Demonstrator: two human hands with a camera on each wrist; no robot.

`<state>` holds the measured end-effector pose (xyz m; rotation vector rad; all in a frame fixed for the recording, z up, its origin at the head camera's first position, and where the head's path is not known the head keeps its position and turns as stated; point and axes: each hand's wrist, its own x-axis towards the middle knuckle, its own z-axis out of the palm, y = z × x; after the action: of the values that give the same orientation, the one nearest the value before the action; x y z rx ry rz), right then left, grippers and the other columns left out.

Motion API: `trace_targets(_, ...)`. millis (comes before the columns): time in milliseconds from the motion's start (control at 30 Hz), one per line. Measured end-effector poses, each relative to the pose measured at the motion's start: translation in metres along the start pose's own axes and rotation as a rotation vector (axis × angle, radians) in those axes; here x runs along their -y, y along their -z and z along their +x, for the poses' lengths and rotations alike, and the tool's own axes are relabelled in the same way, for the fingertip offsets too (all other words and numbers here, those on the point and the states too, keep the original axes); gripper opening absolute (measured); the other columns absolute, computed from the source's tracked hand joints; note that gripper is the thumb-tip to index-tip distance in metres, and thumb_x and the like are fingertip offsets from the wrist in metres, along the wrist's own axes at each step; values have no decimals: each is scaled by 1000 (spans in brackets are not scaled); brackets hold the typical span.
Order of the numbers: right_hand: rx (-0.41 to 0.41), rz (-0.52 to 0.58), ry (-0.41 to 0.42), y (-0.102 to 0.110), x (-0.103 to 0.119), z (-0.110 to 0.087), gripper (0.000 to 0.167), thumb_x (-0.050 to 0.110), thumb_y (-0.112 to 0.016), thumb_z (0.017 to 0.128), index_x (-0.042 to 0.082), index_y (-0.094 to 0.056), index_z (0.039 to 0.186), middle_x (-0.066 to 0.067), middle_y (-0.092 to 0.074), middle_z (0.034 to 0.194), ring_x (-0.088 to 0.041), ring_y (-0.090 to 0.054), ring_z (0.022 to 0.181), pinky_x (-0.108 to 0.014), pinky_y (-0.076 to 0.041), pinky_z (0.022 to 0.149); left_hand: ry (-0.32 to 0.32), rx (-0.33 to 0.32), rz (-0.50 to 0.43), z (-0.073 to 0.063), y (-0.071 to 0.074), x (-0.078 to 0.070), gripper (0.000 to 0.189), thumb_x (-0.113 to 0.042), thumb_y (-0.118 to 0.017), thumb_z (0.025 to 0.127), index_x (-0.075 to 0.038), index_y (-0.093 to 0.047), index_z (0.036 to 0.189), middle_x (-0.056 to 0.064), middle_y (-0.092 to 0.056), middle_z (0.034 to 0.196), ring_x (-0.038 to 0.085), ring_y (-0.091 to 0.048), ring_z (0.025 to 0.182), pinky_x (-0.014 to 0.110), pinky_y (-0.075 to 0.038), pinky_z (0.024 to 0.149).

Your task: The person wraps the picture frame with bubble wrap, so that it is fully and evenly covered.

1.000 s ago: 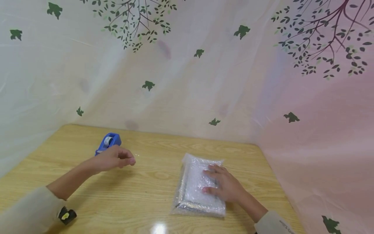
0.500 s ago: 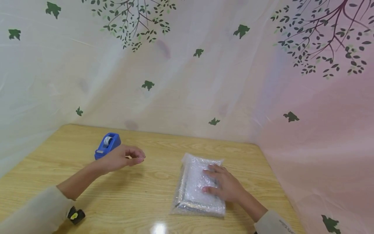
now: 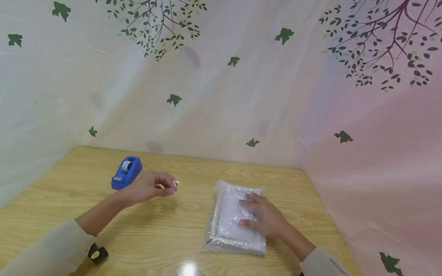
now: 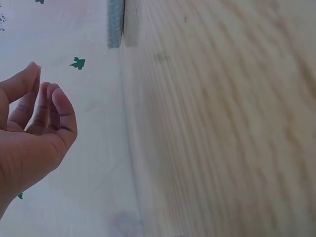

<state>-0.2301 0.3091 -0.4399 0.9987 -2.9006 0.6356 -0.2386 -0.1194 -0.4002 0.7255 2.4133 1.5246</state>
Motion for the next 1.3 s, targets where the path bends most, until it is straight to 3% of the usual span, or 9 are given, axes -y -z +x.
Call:
trace_targets(100, 2, -2, -3, 0, -1, 0, 69, 59, -69, 90, 16, -61, 143, -16, -48, 154, -46, -38, 143, -70, -37, 107, -16, -5, -13, 2, -2, -2, 9, -20, -73, 97, -13, -79, 99, 10, -66, 126, 27, -55, 125, 34, -53, 94)
trace_targets(300, 1, -14, -6, -2, -3, 0, 70, 61, -68, 90, 17, -61, 144, -15, -48, 154, -45, -38, 144, -70, -36, 107, -15, -16, -35, 6, -8, -5, 9, -18, -75, 95, -11, -80, 98, 7, -68, 121, 26, -57, 123, 36, -52, 96)
trace_targets(567, 0, -10, -4, -1, -2, 0, 69, 58, -70, 90, 15, -61, 143, -15, -48, 154, -46, -37, 144, -71, -35, 107, -49, -8, -44, 10, -14, -8, 10, -21, -73, 97, -16, -79, 104, 2, -72, 115, 23, -63, 108, 36, -54, 85)
trace_targets(700, 2, -12, -5, 0, -1, 0, 68, 57, -70, 90, 15, -61, 143, -15, -49, 154, -46, -37, 144, -71, -35, 107, -70, 3, -59, 13, -18, -7, 15, -20, -72, 97, -13, -77, 110, 9, -73, 115, 21, -65, 101, 34, -55, 83)
trace_targets(833, 5, -13, -10, 0, -1, 0, 69, 58, -70, 90, 15, -61, 143, -15, -48, 154, -46, -37, 144, -71, -35, 107, -84, 15, -66, 16, -21, -6, 19, -19, -72, 98, -11, -75, 115, 8, -73, 105, 21, -66, 97, 36, -56, 83)
trace_targets(933, 7, -14, -15, -1, -1, 0, 70, 59, -69, 90, 15, -61, 144, -15, -48, 154, -45, -37, 144, -71, -35, 107, -79, 15, -73, 20, -24, -6, 20, -20, -70, 99, -9, -73, 116, 3, -73, 97, 25, -66, 93, 37, -55, 79)
trace_targets(1167, 7, -15, -16, -1, -3, 0, 70, 61, -68, 90, 16, -60, 144, -14, -48, 154, -45, -37, 144, -70, -36, 107, -48, 14, -115, 27, -35, -9, 19, -24, -67, 101, -10, -75, 112, 3, -73, 87, 44, -64, 93, 34, -54, 77)
trace_targets(1300, 5, -17, -11, -1, -4, 0, 70, 60, -69, 90, 16, -60, 144, -13, -48, 154, -45, -37, 144, -70, -36, 107, -40, 23, -170, 33, -43, -12, 26, -17, -67, 100, -14, -72, 126, 6, -67, 78, 44, -63, 86, 33, -52, 70)
